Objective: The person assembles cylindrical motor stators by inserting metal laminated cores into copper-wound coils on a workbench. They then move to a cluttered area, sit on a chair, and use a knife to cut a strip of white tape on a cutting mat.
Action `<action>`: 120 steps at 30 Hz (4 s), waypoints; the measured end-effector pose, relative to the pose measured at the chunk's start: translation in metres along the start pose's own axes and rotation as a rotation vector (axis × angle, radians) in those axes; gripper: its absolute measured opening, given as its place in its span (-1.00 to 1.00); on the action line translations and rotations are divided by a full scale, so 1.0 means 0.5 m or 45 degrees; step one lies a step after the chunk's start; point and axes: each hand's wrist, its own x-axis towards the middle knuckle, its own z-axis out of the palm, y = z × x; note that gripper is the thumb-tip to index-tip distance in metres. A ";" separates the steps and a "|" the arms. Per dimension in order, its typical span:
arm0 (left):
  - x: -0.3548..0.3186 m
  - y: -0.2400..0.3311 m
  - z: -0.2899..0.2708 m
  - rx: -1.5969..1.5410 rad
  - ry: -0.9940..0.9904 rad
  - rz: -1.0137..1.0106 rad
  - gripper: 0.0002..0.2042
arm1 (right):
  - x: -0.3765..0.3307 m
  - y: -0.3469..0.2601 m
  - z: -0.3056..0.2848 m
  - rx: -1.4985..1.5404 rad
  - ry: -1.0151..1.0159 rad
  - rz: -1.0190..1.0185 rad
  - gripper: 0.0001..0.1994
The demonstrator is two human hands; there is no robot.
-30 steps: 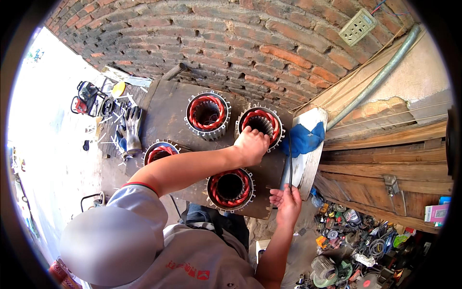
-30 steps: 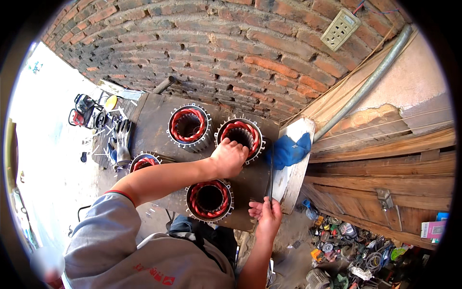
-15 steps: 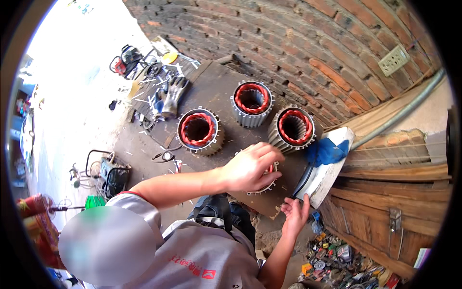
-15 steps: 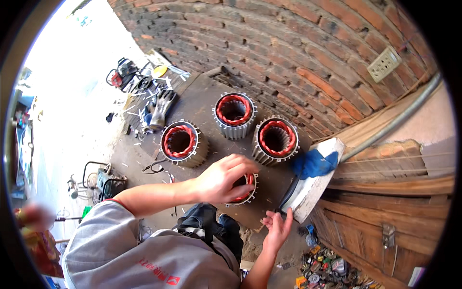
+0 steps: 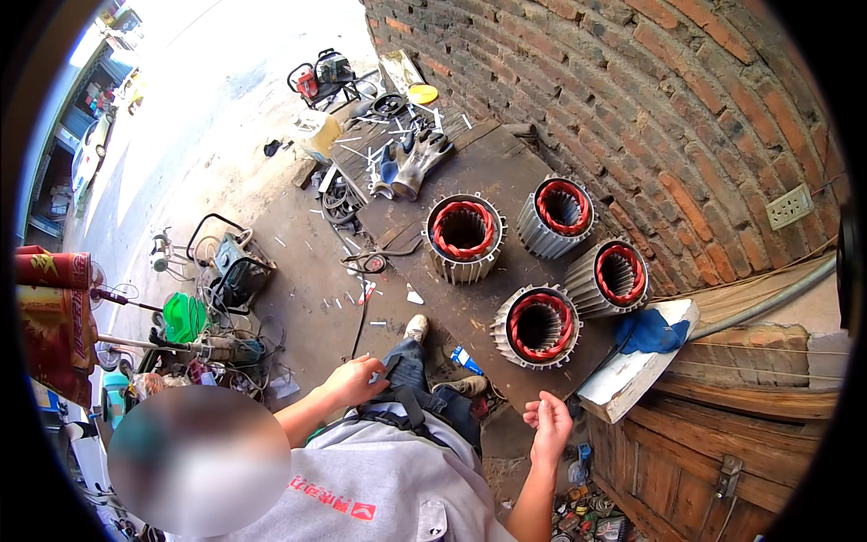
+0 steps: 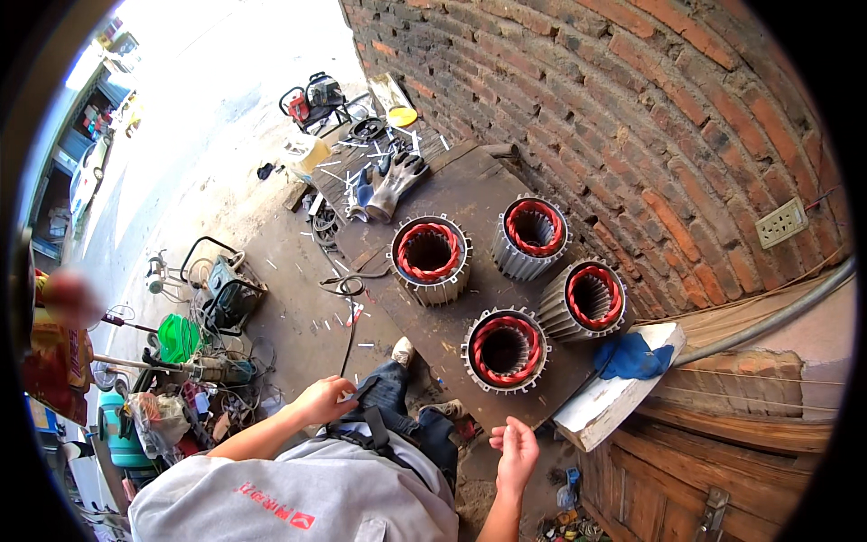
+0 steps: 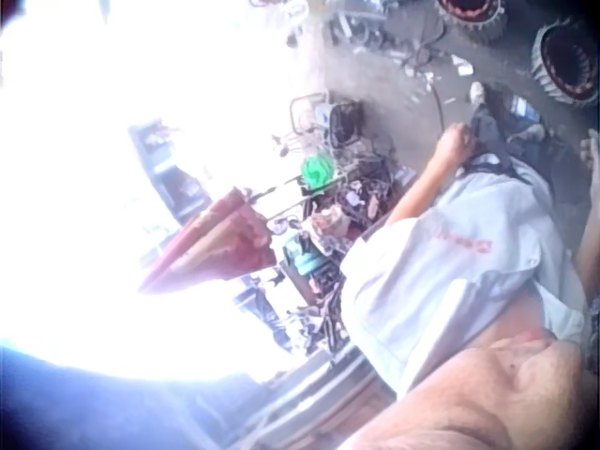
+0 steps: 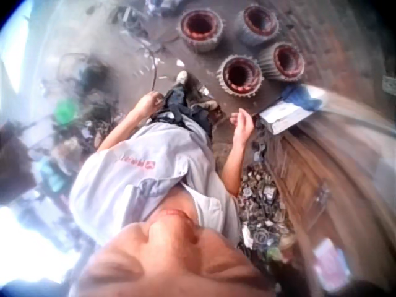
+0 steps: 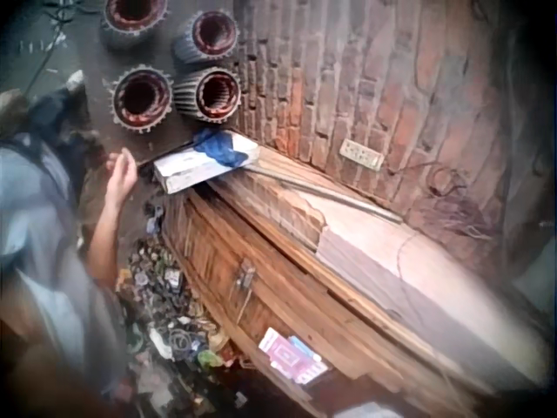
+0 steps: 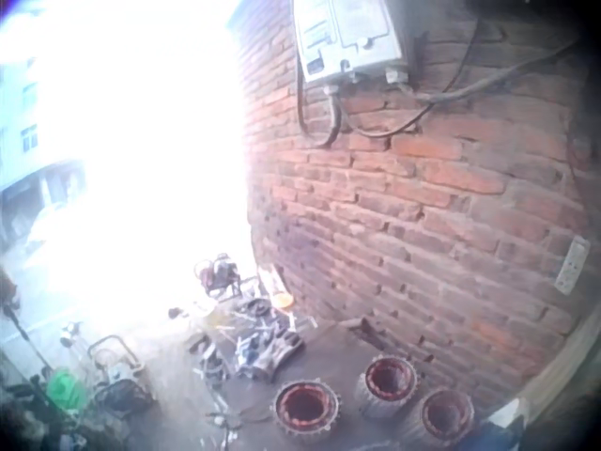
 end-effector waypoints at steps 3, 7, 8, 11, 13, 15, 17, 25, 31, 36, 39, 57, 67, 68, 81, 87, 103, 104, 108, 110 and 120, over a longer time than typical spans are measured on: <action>0.031 -0.030 -0.023 -0.042 -0.009 0.075 -0.73 | -0.005 -0.010 0.023 -0.058 0.000 -0.054 -0.82; 0.094 -0.068 -0.062 -0.132 -0.181 0.056 -0.72 | -0.044 0.012 0.052 -0.163 0.107 -0.049 -0.81; 0.107 -0.091 -0.076 -0.089 -0.212 0.071 -0.71 | -0.055 0.026 0.066 -0.174 0.162 -0.005 -0.81; 0.150 -0.170 -0.111 0.000 -0.292 0.179 -0.69 | -0.088 0.074 0.121 -0.194 0.304 0.079 -0.80; 0.183 -0.206 -0.165 0.025 -0.379 0.187 -0.69 | -0.127 0.108 0.175 -0.209 0.374 0.125 -0.80; 0.243 -0.244 -0.226 -0.127 -0.375 0.257 -0.71 | -0.153 0.120 0.249 -0.184 0.409 0.172 -0.80; 0.331 -0.247 -0.306 -0.198 -0.285 0.306 -0.73 | -0.171 0.134 0.313 -0.161 0.425 0.229 -0.79; 0.792 -0.215 -0.558 -0.026 0.320 0.554 -0.73 | -0.229 0.199 0.453 -0.549 0.456 0.314 -0.73; 1.100 -0.234 -0.629 0.396 0.687 0.553 -0.83 | -0.263 0.374 0.406 -0.919 0.492 0.069 -0.75; 1.146 -0.159 -0.652 0.820 0.478 0.394 -0.82 | -0.313 0.318 0.472 -1.168 0.493 0.401 -0.68; 1.159 -0.127 -0.642 1.212 0.340 0.486 -0.81 | -0.332 0.271 0.534 -1.304 0.531 0.343 -0.67; 1.126 -0.061 -0.709 1.615 0.151 0.388 -0.81 | -0.258 0.180 0.582 -0.559 0.776 0.520 -0.72; 0.823 0.000 -0.693 0.699 -0.372 0.556 -0.81 | -0.088 -0.014 0.560 -0.684 0.557 -0.196 -0.84; 0.774 0.008 -0.675 0.501 -0.444 0.626 -0.82 | -0.063 -0.048 0.566 -0.639 0.516 -0.314 -0.87; 0.421 0.290 -0.343 -0.573 -0.626 0.717 -0.87 | 0.157 -0.254 0.449 -0.016 0.091 -0.629 -0.90; 0.547 0.368 -0.297 -0.259 -0.395 0.973 -0.84 | 0.277 -0.328 0.303 -0.612 0.242 -0.743 -0.94; 0.938 0.599 -0.215 0.939 -0.219 1.371 -0.69 | 0.632 -0.385 0.224 -1.904 0.302 -0.446 -0.77; 0.930 0.592 -0.253 1.085 -0.187 1.308 -0.68 | 0.615 -0.410 0.272 -1.848 0.269 -0.434 -0.78; 0.935 0.577 -0.260 1.147 -0.179 1.398 -0.69 | 0.576 -0.429 0.334 -1.798 0.371 -0.272 -0.77; 0.935 0.580 -0.242 1.258 -0.068 1.436 -0.74 | 0.588 -0.422 0.330 -1.789 0.433 -0.284 -0.77; 0.934 0.583 -0.243 1.321 -0.061 1.403 -0.71 | 0.582 -0.425 0.332 -1.717 0.413 -0.335 -0.73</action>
